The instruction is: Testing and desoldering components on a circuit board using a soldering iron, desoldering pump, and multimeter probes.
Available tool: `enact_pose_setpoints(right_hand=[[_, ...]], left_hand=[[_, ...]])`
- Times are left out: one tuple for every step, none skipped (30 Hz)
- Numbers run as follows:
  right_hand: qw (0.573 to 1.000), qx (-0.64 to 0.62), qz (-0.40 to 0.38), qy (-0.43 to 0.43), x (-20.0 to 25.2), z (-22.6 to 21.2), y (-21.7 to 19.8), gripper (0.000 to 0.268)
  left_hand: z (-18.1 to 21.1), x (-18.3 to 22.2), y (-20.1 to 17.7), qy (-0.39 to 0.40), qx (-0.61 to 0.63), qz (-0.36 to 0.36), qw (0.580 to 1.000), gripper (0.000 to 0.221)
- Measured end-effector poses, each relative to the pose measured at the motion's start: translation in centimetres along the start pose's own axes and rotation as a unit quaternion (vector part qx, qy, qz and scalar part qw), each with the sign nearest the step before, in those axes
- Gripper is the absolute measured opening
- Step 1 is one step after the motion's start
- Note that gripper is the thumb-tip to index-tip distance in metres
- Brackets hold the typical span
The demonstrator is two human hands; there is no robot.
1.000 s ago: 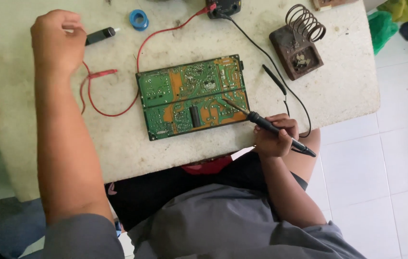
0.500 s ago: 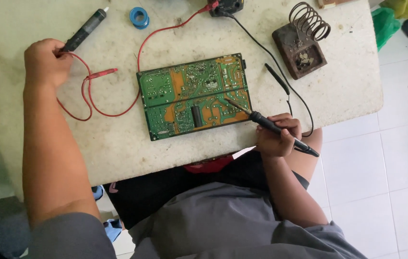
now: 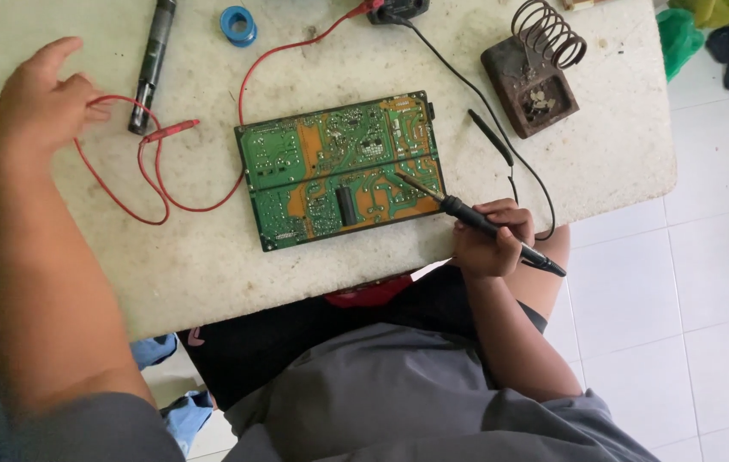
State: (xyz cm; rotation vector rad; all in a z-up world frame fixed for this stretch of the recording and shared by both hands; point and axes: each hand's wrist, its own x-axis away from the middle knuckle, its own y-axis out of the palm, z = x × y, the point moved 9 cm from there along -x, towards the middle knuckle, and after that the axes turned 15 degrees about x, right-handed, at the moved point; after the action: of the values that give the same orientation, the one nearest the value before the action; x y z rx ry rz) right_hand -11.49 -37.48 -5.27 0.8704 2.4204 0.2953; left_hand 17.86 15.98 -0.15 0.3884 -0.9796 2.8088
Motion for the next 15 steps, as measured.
enact_pose_setpoints(right_hand=[[1.000, -0.005, 0.000, 0.002, 0.0, 0.1, -0.1, 0.018], [1.000, -0.005, 0.000, 0.002, 0.1, 0.1, -0.1, 0.018], [1.000, 0.000, 0.000, 0.002, 0.1, 0.0, -0.1, 0.018], [1.000, 0.004, -0.001, 0.003, 0.1, 0.0, 0.0, 0.019], [1.000, 0.005, -0.002, 0.003, 0.0, 0.1, -0.1, 0.019], [1.000, 0.004, -0.001, 0.009, 0.1, 0.2, -0.2, 0.019], [1.000, 0.002, 0.000, 0.015, 0.1, 0.4, -0.3, 0.018], [1.000, 0.003, -0.001, 0.015, 0.1, 0.5, -0.4, 0.018], [1.000, -0.004, -0.007, 0.015, 0.1, 0.5, -0.3, 0.018], [1.000, -0.011, -0.012, 0.016, 0.3, 0.6, -0.4, 0.018], [1.000, -0.009, -0.012, 0.017, 0.2, 0.6, -0.2, 0.018], [1.000, 0.000, -0.009, 0.010, 0.1, 0.5, -0.2, 0.018], [1.000, 0.009, -0.006, 0.004, 0.0, 0.3, -0.1, 0.018], [1.000, 0.009, -0.007, 0.003, -0.1, 0.3, 0.0, 0.018], [1.000, 0.009, -0.002, 0.005, -0.2, 0.4, 0.0, 0.019]], left_hand=[[0.0, -0.7, -0.8, 0.065, -0.114, 0.031, 0.991, 0.056], [-0.1, -1.2, -0.6, 0.065, -0.113, 0.031, 0.991, 0.056], [2.2, -0.9, -0.6, 0.193, -0.272, 0.094, 0.938, 0.069], [4.2, -0.2, 0.3, 0.315, -0.412, 0.145, 0.843, 0.085], [4.3, -1.0, 0.6, 0.315, -0.411, 0.145, 0.843, 0.085], [4.1, -1.7, 2.0, 0.330, -0.404, 0.077, 0.850, 0.068], [3.8, -2.4, 3.3, 0.343, -0.395, 0.009, 0.852, 0.055], [4.2, -2.9, 3.9, 0.343, -0.394, 0.010, 0.853, 0.055], [4.0, -3.6, 5.3, 0.334, -0.468, -0.026, 0.818, 0.054], [3.6, -4.2, 6.8, 0.322, -0.539, -0.064, 0.776, 0.054], [3.1, -5.2, 7.3, 0.322, -0.538, -0.065, 0.777, 0.054], [3.0, -5.7, 7.8, 0.347, -0.525, -0.044, 0.776, 0.038], [2.8, -6.2, 8.2, 0.371, -0.511, -0.022, 0.775, 0.046], [3.2, -6.2, 8.3, 0.371, -0.510, -0.021, 0.775, 0.046], [3.2, -6.3, 8.6, 0.356, -0.509, -0.043, 0.783, 0.040]])
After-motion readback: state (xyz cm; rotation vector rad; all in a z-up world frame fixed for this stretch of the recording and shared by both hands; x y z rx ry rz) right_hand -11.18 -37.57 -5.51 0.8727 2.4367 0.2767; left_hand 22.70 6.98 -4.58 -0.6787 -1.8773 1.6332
